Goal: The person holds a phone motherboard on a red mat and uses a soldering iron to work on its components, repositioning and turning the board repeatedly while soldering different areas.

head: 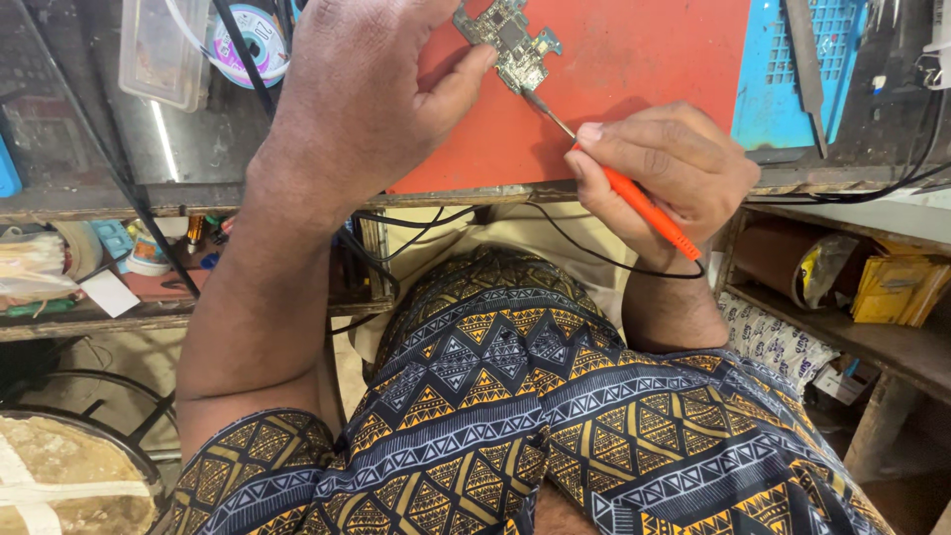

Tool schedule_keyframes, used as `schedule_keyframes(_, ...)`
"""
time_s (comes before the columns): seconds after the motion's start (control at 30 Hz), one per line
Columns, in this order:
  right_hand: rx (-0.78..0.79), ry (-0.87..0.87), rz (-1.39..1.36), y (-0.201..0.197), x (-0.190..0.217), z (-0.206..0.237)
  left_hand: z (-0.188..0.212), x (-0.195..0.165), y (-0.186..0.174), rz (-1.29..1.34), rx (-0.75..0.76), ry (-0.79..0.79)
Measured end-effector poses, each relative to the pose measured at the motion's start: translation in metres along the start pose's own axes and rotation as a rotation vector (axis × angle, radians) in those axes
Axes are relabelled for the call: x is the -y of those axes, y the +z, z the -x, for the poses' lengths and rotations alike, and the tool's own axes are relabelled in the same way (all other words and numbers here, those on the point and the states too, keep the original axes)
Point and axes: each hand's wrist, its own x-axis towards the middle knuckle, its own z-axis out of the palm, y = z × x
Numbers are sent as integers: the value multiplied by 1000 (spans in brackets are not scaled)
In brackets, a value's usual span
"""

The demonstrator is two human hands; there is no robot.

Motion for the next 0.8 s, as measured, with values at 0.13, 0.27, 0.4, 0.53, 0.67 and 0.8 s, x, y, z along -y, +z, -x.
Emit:
schedule_keyframes(0.13,-71,25,-2,2,0,-1,-1,0,0,27,36,-31)
schedule_keyframes(0.27,-52,21,-25,3,0,-1,0,0,0,4,4,-2)
schedule_keyframes(0.4,-65,20,-6,3,0,-1,0,1,0,30,18,-3)
schedule_keyframes(0.53,-57,29,-1,3,0,0,0,0,0,18,6,6)
schedule_keyframes(0.67,-32,23,-3,2,-1,0,-1,0,-1,1,9,5)
schedule_keyframes(0.8,-70,33,27,1,-1,-1,-1,0,0,5,21,-7)
